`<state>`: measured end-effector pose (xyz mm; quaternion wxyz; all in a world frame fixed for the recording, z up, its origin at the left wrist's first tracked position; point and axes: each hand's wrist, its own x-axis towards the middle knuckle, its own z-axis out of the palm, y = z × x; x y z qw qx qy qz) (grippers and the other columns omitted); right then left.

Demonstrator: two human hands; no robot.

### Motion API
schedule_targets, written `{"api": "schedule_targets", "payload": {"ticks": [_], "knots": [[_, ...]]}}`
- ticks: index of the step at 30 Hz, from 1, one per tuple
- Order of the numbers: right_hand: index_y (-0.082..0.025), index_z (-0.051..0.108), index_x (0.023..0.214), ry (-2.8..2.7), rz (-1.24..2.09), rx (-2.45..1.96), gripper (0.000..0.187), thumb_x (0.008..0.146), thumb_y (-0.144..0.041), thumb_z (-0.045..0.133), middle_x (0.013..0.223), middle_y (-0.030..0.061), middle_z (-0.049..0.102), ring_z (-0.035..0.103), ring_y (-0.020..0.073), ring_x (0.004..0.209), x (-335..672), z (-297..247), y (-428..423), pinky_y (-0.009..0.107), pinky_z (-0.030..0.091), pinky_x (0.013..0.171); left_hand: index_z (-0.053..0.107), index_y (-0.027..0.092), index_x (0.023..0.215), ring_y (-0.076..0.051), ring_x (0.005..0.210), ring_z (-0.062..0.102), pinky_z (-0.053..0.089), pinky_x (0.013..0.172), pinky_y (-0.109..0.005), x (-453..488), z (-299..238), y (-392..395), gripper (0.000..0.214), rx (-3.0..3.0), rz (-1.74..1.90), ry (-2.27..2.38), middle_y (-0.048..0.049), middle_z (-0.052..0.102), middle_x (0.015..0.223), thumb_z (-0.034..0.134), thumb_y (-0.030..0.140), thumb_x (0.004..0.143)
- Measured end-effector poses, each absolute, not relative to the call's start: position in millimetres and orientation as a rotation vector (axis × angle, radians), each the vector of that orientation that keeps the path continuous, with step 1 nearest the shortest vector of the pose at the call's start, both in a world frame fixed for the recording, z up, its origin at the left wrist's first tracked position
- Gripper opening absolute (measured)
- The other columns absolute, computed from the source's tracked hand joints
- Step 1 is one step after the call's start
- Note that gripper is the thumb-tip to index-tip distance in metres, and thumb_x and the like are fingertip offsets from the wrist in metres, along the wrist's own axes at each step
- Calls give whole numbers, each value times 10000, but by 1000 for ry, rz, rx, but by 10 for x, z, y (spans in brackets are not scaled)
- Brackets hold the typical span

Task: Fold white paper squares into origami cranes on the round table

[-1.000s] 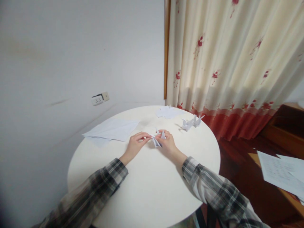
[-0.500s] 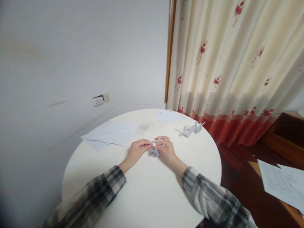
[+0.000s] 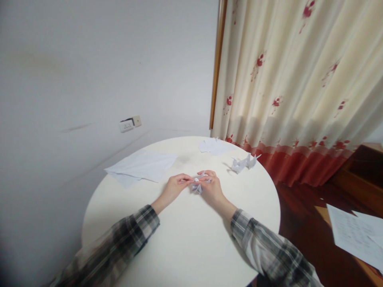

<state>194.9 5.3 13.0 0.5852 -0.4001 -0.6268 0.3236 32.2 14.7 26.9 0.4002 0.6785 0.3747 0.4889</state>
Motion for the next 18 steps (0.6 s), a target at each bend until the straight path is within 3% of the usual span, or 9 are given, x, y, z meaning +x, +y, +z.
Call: {"api": "schedule_targets", "payload": {"ticks": [10, 18], "knots": [[-210, 696, 655, -1418, 878, -879, 107, 601, -298, 725, 1019, 85, 577, 515, 223, 967, 1947, 79, 79, 443, 373, 867, 651, 143, 655, -166, 686, 619, 498, 710, -299, 338, 261, 128, 162, 1702, 1223, 933, -42, 674, 704, 651, 304, 634], [-209, 696, 613, -1471, 773, -921, 94, 588, -292, 733, 934, 88, 620, 512, 233, 972, 1991, 135, 56, 456, 335, 912, 654, 142, 653, -167, 690, 622, 508, 696, -288, 335, 231, 115, 153, 1739, 1261, 948, -47, 675, 703, 647, 294, 638]]}}
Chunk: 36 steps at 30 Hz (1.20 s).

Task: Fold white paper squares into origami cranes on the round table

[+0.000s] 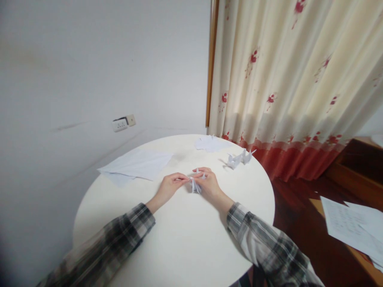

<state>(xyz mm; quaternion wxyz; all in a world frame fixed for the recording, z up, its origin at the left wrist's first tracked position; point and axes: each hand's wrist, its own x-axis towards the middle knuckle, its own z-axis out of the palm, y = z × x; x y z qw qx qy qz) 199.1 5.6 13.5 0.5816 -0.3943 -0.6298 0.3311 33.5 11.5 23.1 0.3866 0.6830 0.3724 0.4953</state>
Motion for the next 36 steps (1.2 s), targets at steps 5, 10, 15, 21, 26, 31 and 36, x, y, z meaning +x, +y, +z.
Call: {"api": "schedule_targets", "payload": {"ticks": [5, 10, 15, 21, 26, 31, 36], "knots": [[-215, 691, 595, -1448, 771, -883, 87, 580, -287, 738, 910, 78, 622, 516, 228, 946, 1998, 152, 38, 455, 358, 885, 652, 138, 647, -154, 681, 614, 506, 683, -270, 326, 253, 108, 118, 1767, 1279, 940, -41, 667, 702, 634, 255, 650], [-218, 693, 588, -1488, 710, -891, 83, 587, -291, 732, 877, 79, 638, 509, 234, 951, 2013, 158, 41, 472, 328, 908, 653, 134, 659, -146, 675, 604, 502, 676, -263, 324, 275, 100, 101, 1800, 1279, 942, -41, 657, 703, 625, 231, 657], [-213, 692, 576, -1463, 758, -900, 86, 572, -285, 738, 889, 81, 633, 516, 233, 943, 2007, 185, 33, 461, 340, 897, 652, 137, 668, -147, 693, 599, 494, 684, -263, 331, 309, 70, 107, 1801, 1306, 941, -44, 653, 718, 620, 239, 663], [-182, 699, 615, -1357, 946, -870, 129, 566, -297, 732, 931, 93, 610, 550, 212, 882, 1958, 181, 5, 407, 405, 818, 629, 137, 649, -138, 663, 580, 479, 681, -264, 345, 285, 101, 119, 1708, 1275, 942, -28, 637, 676, 648, 253, 630], [-183, 693, 589, -1324, 970, -853, 134, 531, -291, 746, 912, 88, 609, 552, 209, 868, 1952, 183, 14, 387, 418, 787, 597, 136, 715, -119, 649, 562, 462, 653, -244, 377, 238, 103, 221, 1602, 1323, 873, -20, 620, 703, 703, 270, 574], [-176, 692, 588, -1348, 963, -864, 134, 541, -295, 734, 919, 92, 610, 552, 204, 866, 1947, 202, -6, 369, 422, 781, 619, 125, 693, -120, 636, 558, 451, 659, -253, 384, 224, 78, 221, 1506, 1270, 894, -35, 633, 693, 706, 287, 571], [-173, 688, 580, -1330, 954, -880, 174, 518, -323, 750, 905, 92, 611, 549, 207, 866, 1928, 227, -34, 376, 416, 792, 638, 125, 672, -126, 628, 557, 448, 649, -252, 375, 277, 44, 190, 1501, 1279, 935, -34, 642, 671, 687, 288, 587]]}}
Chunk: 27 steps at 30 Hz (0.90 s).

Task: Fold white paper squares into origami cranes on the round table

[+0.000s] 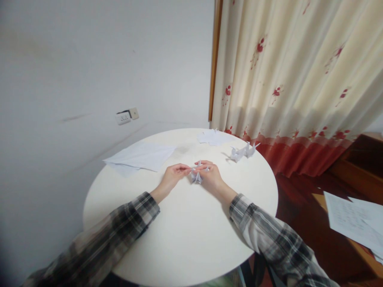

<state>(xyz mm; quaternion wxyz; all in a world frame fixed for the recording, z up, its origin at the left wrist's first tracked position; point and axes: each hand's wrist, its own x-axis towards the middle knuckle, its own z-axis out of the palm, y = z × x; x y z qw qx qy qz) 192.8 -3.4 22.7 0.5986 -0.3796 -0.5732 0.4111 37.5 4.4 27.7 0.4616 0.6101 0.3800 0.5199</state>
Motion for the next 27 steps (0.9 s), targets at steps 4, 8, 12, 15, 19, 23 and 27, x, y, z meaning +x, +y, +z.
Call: {"api": "schedule_targets", "payload": {"ticks": [4, 8, 12, 15, 19, 23, 27], "knots": [[-179, 684, 563, -1368, 918, -886, 207, 511, -368, 752, 863, 88, 618, 547, 211, 864, 1941, 245, -17, 394, 396, 827, 639, 136, 668, -132, 649, 568, 458, 678, -259, 385, 302, 46, 164, 1568, 1299, 950, -30, 654, 688, 665, 286, 605], [-182, 685, 563, -1382, 914, -886, 212, 512, -377, 750, 853, 84, 620, 550, 210, 844, 1949, 240, 1, 393, 406, 806, 640, 140, 676, -144, 675, 582, 470, 690, -268, 386, 285, 72, 166, 1643, 1322, 971, -32, 662, 704, 648, 298, 624], [-187, 682, 561, -1361, 918, -861, 171, 527, -343, 744, 847, 74, 612, 547, 203, 840, 1944, 223, 4, 390, 407, 798, 638, 138, 675, -144, 675, 582, 472, 678, -263, 389, 282, 75, 167, 1662, 1317, 977, -33, 661, 701, 646, 297, 625], [-194, 681, 560, -1363, 916, -853, 124, 535, -303, 736, 846, 63, 599, 538, 195, 848, 1950, 220, 9, 380, 395, 815, 635, 137, 674, -138, 666, 575, 465, 673, -258, 393, 299, 61, 169, 1647, 1308, 979, -30, 656, 696, 648, 297, 623], [-200, 677, 543, -1380, 898, -867, 73, 526, -244, 732, 834, 47, 583, 529, 186, 848, 1965, 223, 11, 363, 375, 837, 624, 131, 670, -129, 647, 561, 456, 672, -258, 394, 309, 43, 201, 1619, 1281, 956, -28, 643, 684, 664, 319, 612], [-201, 668, 540, -1353, 909, -852, 63, 538, -234, 721, 857, 40, 572, 524, 183, 864, 1960, 225, -11, 349, 380, 826, 620, 120, 709, -122, 645, 553, 450, 646, -246, 394, 284, 38, 250, 1575, 1227, 911, -38, 637, 702, 685, 334, 598], [-203, 674, 563, -1366, 872, -846, 64, 550, -245, 720, 850, 44, 578, 529, 182, 863, 1948, 225, -21, 349, 384, 828, 620, 119, 700, -117, 618, 543, 446, 615, -241, 394, 250, 66, 263, 1580, 1225, 926, -34, 628, 673, 675, 359, 608]]}}
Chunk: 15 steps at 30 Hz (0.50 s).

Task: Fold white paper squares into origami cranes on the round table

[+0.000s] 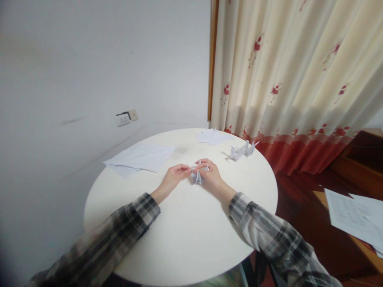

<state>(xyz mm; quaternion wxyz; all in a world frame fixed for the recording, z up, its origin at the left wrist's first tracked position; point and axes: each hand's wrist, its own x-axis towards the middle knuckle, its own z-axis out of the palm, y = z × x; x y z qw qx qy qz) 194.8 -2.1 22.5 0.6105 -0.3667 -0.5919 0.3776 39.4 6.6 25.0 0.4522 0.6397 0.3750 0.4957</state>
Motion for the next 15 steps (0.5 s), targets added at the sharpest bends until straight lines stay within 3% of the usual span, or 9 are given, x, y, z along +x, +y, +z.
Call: {"api": "schedule_targets", "payload": {"ticks": [15], "knots": [[-214, 678, 564, -1422, 782, -864, 106, 544, -300, 737, 825, 40, 570, 530, 183, 848, 1957, 265, 1, 360, 383, 834, 621, 137, 686, -137, 658, 579, 481, 671, -262, 363, 259, 49, 200, 1722, 1276, 931, -28, 642, 696, 637, 332, 644]]}}
